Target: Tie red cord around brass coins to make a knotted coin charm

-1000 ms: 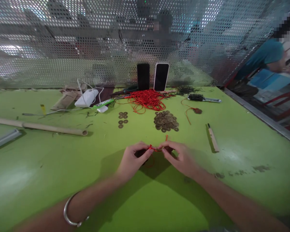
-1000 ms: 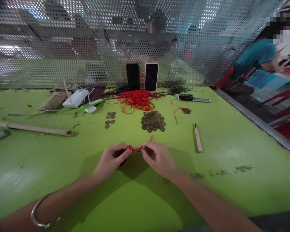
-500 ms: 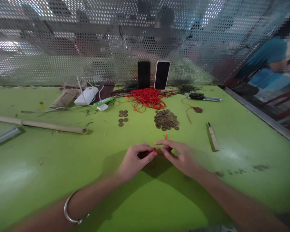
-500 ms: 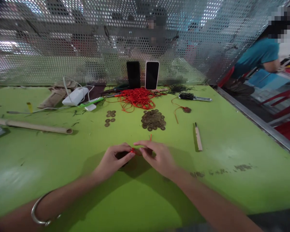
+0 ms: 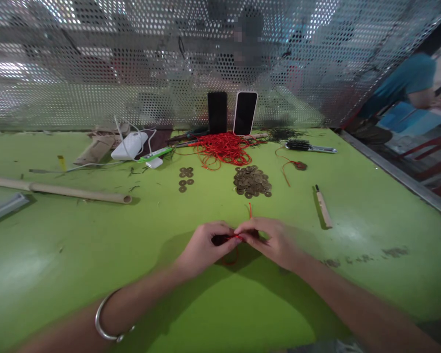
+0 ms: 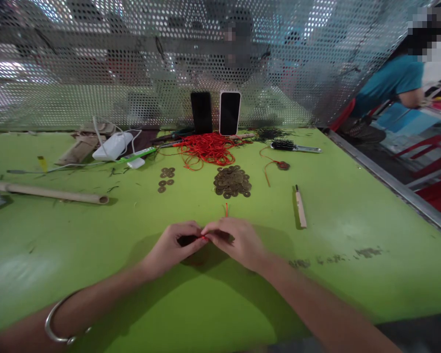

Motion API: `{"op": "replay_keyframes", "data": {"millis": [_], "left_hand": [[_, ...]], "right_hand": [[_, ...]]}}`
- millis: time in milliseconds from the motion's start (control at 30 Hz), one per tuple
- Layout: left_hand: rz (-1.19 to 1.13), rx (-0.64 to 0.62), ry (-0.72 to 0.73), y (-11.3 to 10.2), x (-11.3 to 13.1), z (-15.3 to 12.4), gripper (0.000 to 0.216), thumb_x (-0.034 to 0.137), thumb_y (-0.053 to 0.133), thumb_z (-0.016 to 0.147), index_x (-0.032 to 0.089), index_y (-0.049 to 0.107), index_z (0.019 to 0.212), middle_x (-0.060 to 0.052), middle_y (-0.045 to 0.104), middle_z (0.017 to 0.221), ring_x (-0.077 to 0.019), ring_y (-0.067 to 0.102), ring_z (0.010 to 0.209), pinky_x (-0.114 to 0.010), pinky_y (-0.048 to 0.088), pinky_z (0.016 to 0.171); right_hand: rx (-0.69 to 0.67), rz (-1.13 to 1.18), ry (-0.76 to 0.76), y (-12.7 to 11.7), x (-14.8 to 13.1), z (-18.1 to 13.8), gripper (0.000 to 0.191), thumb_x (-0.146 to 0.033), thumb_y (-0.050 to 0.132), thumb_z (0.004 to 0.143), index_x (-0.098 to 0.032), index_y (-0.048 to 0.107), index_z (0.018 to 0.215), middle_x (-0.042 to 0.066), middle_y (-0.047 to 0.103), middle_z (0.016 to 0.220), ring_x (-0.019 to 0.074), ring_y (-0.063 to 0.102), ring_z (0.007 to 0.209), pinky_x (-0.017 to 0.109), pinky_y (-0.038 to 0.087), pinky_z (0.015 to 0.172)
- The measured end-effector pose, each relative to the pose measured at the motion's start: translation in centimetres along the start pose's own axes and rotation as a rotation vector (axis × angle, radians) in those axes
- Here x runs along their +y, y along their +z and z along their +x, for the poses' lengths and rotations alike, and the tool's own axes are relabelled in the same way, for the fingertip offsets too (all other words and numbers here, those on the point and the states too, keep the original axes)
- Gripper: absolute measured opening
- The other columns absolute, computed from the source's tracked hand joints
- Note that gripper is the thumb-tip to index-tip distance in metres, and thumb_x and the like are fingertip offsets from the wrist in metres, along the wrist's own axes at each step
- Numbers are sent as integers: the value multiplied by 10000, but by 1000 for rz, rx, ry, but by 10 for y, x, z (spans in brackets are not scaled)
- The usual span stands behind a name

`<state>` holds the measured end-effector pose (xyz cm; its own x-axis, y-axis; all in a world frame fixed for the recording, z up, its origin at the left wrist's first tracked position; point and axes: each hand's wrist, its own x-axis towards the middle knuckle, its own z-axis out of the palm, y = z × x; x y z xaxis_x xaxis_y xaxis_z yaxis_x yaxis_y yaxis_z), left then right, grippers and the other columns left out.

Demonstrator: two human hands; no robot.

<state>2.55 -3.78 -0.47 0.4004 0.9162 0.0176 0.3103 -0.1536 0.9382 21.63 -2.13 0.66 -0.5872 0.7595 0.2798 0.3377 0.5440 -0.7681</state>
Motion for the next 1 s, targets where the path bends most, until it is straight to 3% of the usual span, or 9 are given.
{"op": "replay_keyframes", "data": {"millis": [200,500,567,733,1000], "left_hand": [[-17,-18,-26,-1,1,0,181,302,590,826,163,699,785,-27,637,759,-120,532,662,-222,410,611],[51,-4,-49,-2,2,0,195,319,588,819,173,709,773,-36,631,780,-123,532,639,-224,405,577],[51,9,-33,-1,0,0,197,315,587,821,169,705,760,-33,626,754,-127,534,645,-229,405,596],[23,18,-8,-1,-2,1,180,295,578,831,164,693,786,-30,622,732,-136,539,666,-234,405,618],[75,-4,-15,-1,0,1,191,299,576,832,160,700,789,-14,593,702,-123,516,641,-224,393,587]], "right_hand": [[63,48,83,1,2,0,108,-251,525,882,-195,617,886,15,649,758,118,582,658,222,457,591],[446,337,234,-3,13,-4,169,-365,523,883,-210,567,933,-47,453,580,79,431,481,181,347,411],[390,374,269,-3,16,-4,232,-397,535,872,-210,562,1006,-42,465,608,83,429,498,186,348,418],[23,395,349,2,16,-1,332,-419,572,846,-191,584,1086,2,565,733,101,517,614,196,397,499],[67,334,346,4,8,0,231,-393,586,840,-178,655,888,34,654,778,120,587,653,214,451,550]]}}
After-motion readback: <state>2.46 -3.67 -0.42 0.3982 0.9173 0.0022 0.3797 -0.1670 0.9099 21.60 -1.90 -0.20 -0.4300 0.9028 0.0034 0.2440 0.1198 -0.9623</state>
